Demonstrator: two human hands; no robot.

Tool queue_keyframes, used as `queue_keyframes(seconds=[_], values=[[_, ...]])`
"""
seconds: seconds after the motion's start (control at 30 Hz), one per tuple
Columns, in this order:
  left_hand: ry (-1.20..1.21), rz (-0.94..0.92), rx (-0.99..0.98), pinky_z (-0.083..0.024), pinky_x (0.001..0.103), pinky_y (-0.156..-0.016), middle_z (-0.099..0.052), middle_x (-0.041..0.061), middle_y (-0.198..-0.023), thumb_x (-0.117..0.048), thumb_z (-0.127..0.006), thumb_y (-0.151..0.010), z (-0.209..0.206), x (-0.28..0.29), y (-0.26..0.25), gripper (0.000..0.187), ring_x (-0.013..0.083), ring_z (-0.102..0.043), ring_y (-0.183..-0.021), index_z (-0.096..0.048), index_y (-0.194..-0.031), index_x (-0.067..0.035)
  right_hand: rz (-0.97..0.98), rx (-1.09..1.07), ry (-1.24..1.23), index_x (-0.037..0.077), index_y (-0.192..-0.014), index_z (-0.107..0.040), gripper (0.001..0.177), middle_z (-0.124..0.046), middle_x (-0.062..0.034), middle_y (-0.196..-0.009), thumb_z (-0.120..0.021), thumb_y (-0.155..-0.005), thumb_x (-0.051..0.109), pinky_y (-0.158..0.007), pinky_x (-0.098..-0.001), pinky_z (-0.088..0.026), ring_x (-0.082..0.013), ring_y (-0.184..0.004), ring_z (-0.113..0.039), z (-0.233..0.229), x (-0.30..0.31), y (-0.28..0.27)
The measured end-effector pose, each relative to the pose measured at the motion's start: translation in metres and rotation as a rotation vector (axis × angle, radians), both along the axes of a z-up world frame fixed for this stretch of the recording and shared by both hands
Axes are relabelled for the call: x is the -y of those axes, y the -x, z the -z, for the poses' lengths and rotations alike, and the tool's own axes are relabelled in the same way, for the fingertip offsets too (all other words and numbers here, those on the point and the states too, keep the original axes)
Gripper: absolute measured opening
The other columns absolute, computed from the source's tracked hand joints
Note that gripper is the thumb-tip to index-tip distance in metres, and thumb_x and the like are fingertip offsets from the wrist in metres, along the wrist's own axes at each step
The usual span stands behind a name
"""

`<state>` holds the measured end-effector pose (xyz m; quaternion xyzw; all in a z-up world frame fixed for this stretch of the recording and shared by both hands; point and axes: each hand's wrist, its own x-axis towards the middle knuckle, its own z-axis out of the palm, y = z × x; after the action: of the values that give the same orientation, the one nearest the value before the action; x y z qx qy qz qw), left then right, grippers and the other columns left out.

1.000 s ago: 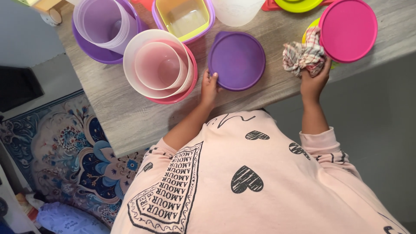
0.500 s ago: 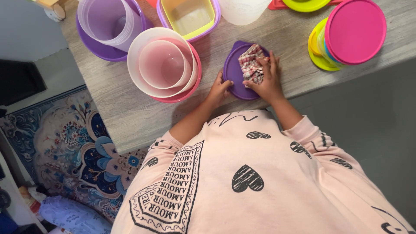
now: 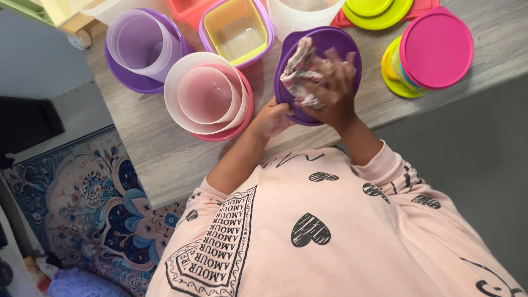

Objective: The person wipes the inside and outside of several colorful plastic containers and lids with a cloth on a table. They handle each item one at a time, turning them over and wiping different sides before placing them back on the table.

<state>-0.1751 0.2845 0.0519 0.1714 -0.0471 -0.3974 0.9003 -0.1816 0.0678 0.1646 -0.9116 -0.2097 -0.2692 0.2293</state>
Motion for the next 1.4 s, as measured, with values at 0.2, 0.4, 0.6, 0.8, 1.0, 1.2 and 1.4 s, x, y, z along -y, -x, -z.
queue_keyframes(seconds=[0.2,0.4,0.6,0.8,1.0,1.2,1.4], values=[[-0.038,-0.023,0.049,-0.051,0.058,-0.111,-0.065,0.018,-0.130,0.013,-0.047,-0.092,-0.029,-0.003,0.009,0.052,0.0332,-0.066,-0.123,-0.051,-0.143,0.003,-0.063,-0.119,-0.285,0.016,-0.138,-0.067,0.056,-0.041,-0.0208,-0.157,-0.085,-0.088,0.034,-0.125,-0.0677,-0.027,-0.0440,-0.150,-0.039,-0.026,-0.008,0.021],[-0.073,-0.004,0.022,-0.054,0.056,-0.109,-0.063,0.019,-0.131,0.012,-0.045,-0.092,-0.049,0.012,0.009,0.050,0.0329,-0.067,-0.121,-0.048,-0.141,0.004,-0.108,0.058,-0.080,0.019,-0.132,-0.073,0.047,-0.049,-0.0124,-0.152,-0.082,-0.087,0.013,-0.124,-0.0597,-0.035,-0.0410,-0.147,-0.044,-0.027,-0.011,-0.008],[-0.057,-0.083,0.055,-0.057,0.052,-0.105,-0.063,0.020,-0.129,0.017,-0.044,-0.092,-0.056,0.000,0.012,0.052,0.0317,-0.068,-0.118,-0.045,-0.144,0.005,0.092,-0.046,-0.112,0.015,-0.139,-0.070,0.049,-0.051,-0.0181,-0.152,-0.078,-0.090,0.015,-0.118,-0.0565,-0.041,-0.0440,-0.142,-0.046,-0.045,0.028,-0.023],[-0.040,-0.120,0.071,-0.056,0.052,-0.103,-0.062,0.020,-0.132,0.014,-0.044,-0.091,-0.071,-0.004,0.006,0.053,0.0328,-0.067,-0.120,-0.047,-0.143,0.002,-0.143,-0.012,-0.100,0.018,-0.125,-0.075,0.039,-0.054,-0.0128,-0.143,-0.076,-0.086,0.017,-0.116,-0.0576,-0.037,-0.0390,-0.139,-0.049,-0.057,-0.017,0.024],[-0.109,-0.025,0.015,-0.054,0.054,-0.106,-0.063,0.017,-0.129,0.013,-0.046,-0.094,-0.060,0.007,0.013,0.050,0.0312,-0.065,-0.119,-0.048,-0.142,0.001,-0.190,0.110,-0.020,0.025,-0.125,-0.077,0.036,-0.056,-0.0019,-0.146,-0.078,-0.089,0.021,-0.112,-0.0561,-0.036,-0.0324,-0.137,-0.049,-0.074,-0.013,-0.012],[-0.166,-0.087,0.052,-0.055,0.047,-0.105,-0.065,0.017,-0.127,0.016,-0.046,-0.090,-0.063,-0.009,0.023,0.052,0.0270,-0.067,-0.118,-0.048,-0.141,0.005,0.043,-0.009,0.063,0.017,-0.127,-0.076,0.042,-0.057,-0.0064,-0.147,-0.078,-0.086,0.015,-0.112,-0.0531,-0.040,-0.0370,-0.133,-0.050,-0.077,0.023,-0.021],[-0.154,-0.136,0.020,-0.060,0.042,-0.092,-0.065,0.018,-0.121,0.013,-0.046,-0.091,-0.075,-0.007,0.010,0.055,0.0250,-0.071,-0.104,-0.043,-0.145,0.002,-0.137,-0.228,0.063,0.016,-0.118,-0.077,0.042,-0.064,-0.0032,-0.133,-0.081,-0.077,0.018,-0.102,-0.0484,-0.044,-0.0291,-0.121,-0.058,-0.098,0.026,0.024]])
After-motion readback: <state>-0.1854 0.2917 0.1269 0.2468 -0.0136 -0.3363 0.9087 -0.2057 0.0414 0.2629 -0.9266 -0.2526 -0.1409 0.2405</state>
